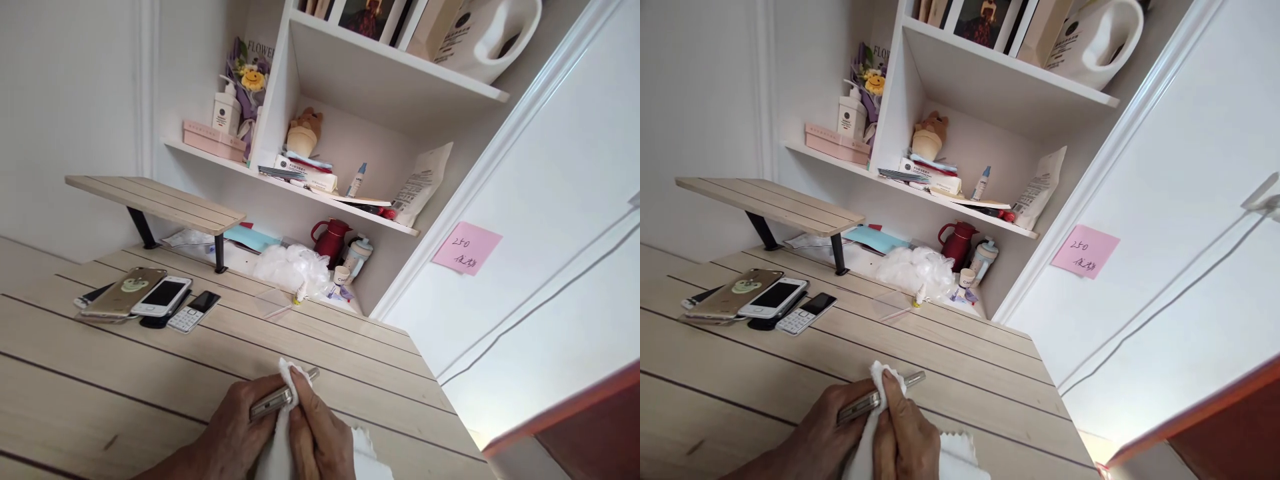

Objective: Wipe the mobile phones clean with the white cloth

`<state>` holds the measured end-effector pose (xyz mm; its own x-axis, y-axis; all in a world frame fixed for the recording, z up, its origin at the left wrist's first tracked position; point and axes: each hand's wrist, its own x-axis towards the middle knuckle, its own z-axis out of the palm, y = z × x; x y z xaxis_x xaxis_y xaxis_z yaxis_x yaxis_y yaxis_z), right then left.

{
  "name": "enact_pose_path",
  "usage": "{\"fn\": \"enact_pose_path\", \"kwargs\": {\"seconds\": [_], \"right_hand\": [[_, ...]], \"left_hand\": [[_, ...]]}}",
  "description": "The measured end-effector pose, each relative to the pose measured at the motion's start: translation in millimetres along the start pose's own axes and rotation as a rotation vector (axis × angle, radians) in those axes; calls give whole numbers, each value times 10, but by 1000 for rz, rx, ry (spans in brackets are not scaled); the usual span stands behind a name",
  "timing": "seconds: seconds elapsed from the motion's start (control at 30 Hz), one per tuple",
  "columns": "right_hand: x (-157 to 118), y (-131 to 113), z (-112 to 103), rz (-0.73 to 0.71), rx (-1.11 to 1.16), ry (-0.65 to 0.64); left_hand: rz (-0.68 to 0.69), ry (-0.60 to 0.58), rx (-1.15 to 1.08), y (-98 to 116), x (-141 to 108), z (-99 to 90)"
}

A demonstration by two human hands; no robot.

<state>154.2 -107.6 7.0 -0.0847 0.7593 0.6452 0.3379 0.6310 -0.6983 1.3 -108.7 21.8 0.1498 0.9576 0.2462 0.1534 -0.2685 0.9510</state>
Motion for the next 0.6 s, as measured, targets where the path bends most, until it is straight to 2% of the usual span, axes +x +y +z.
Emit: {"fn": "enact_pose_path", "kwargs": {"seconds": [0.17,0.4,0.6], "right_hand": [[124,170,-152,127,-123,-93],[-68,45,1,-9,-108,-18],[22,73,-58,63,-146,-27]], "left_hand": [[-12,57,1,-77,-20,2],[-32,-45,-90,42,-7,23],[0,61,-32,11,3,21]]}}
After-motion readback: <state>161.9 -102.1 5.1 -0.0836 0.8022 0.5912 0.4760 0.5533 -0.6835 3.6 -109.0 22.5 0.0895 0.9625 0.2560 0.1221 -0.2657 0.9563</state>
